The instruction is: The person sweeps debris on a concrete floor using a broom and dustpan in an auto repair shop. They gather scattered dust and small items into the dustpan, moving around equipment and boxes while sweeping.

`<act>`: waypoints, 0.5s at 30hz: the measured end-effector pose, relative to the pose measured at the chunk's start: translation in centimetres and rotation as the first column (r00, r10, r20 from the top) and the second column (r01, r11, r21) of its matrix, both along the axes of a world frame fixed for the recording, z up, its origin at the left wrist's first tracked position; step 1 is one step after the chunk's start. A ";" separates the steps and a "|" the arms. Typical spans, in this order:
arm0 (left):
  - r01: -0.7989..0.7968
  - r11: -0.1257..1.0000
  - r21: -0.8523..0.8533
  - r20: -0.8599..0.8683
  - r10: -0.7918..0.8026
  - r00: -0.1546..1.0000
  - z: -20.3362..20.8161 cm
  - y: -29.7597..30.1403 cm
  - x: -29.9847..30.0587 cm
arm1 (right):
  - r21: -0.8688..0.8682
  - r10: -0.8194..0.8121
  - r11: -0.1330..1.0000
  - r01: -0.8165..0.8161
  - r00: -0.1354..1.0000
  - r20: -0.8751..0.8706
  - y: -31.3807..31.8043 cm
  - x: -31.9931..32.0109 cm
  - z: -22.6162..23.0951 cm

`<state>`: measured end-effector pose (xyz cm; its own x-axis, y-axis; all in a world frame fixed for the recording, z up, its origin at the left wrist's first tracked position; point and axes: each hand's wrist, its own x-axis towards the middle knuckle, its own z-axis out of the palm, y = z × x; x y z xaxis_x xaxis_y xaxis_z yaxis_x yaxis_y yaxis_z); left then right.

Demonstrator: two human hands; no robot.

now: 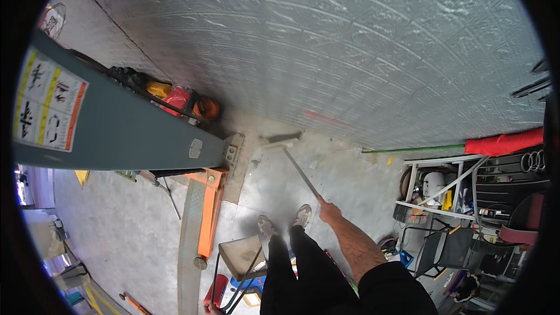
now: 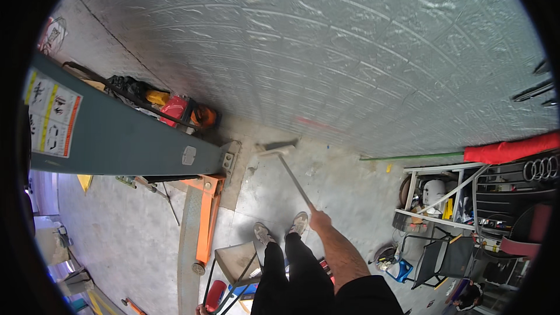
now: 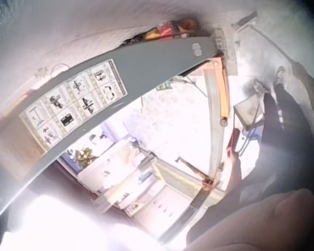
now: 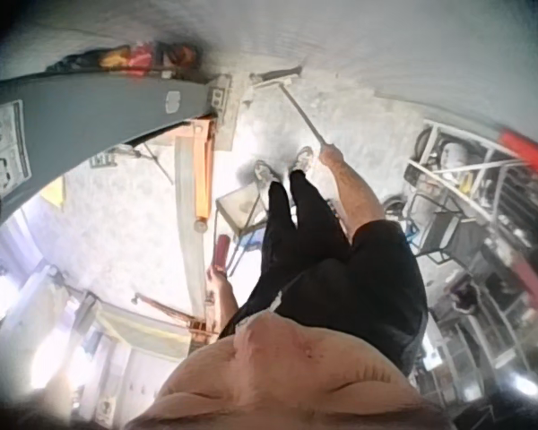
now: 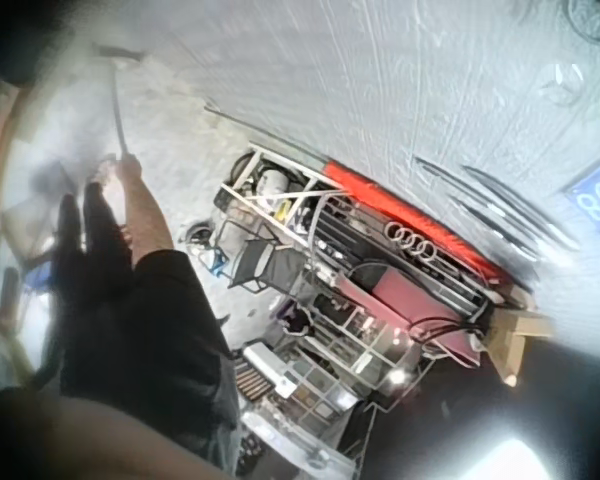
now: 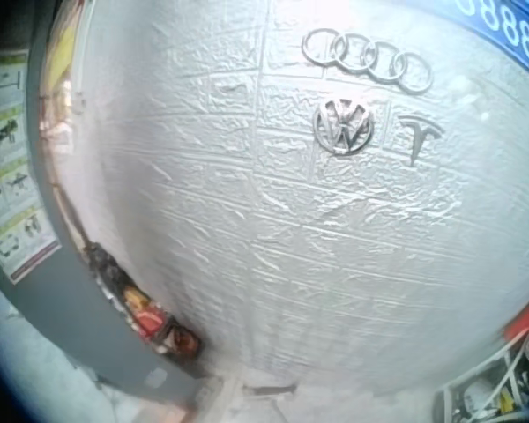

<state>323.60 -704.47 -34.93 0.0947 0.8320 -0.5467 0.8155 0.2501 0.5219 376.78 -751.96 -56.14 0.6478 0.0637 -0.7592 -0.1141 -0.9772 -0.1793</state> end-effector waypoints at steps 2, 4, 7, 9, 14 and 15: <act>0.020 0.999 0.050 -0.044 -0.017 0.999 -1.0 1.3 -0.5 | -0.111 -0.044 0.993 0.033 0.995 -0.094 -3.3 -2.6 3.8; 0.082 0.991 0.109 -0.204 -0.058 0.977 -1.7 2.6 -1.3 | -0.083 -0.109 0.991 0.103 0.991 -0.076 -6.0 -5.2 7.4; 0.099 0.985 0.141 -0.296 -0.053 0.954 -2.0 3.9 -2.4 | -0.043 -0.068 0.997 0.065 0.995 -0.068 -9.6 -8.9 13.1; 0.037 0.990 0.136 -0.042 -0.031 0.999 -1.7 4.0 -2.9 | 0.041 -0.106 0.993 0.109 0.992 -0.063 -10.7 -12.2 17.0; -0.064 0.995 0.077 0.158 0.051 0.986 0.0 2.3 -1.6 | 0.278 -0.151 0.953 0.124 0.986 0.077 -5.1 -10.5 19.2; -0.076 0.995 0.070 0.175 0.063 0.982 0.5 1.9 -0.9 | 0.281 -0.176 0.945 0.169 0.984 -0.002 -2.7 -8.0 18.5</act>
<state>322.66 -702.59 -34.42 0.1223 0.8785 -0.4619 0.6934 0.2573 0.6730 368.79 -754.65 -37.61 0.6846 0.1565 -0.7119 -0.2691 -0.8534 -0.4464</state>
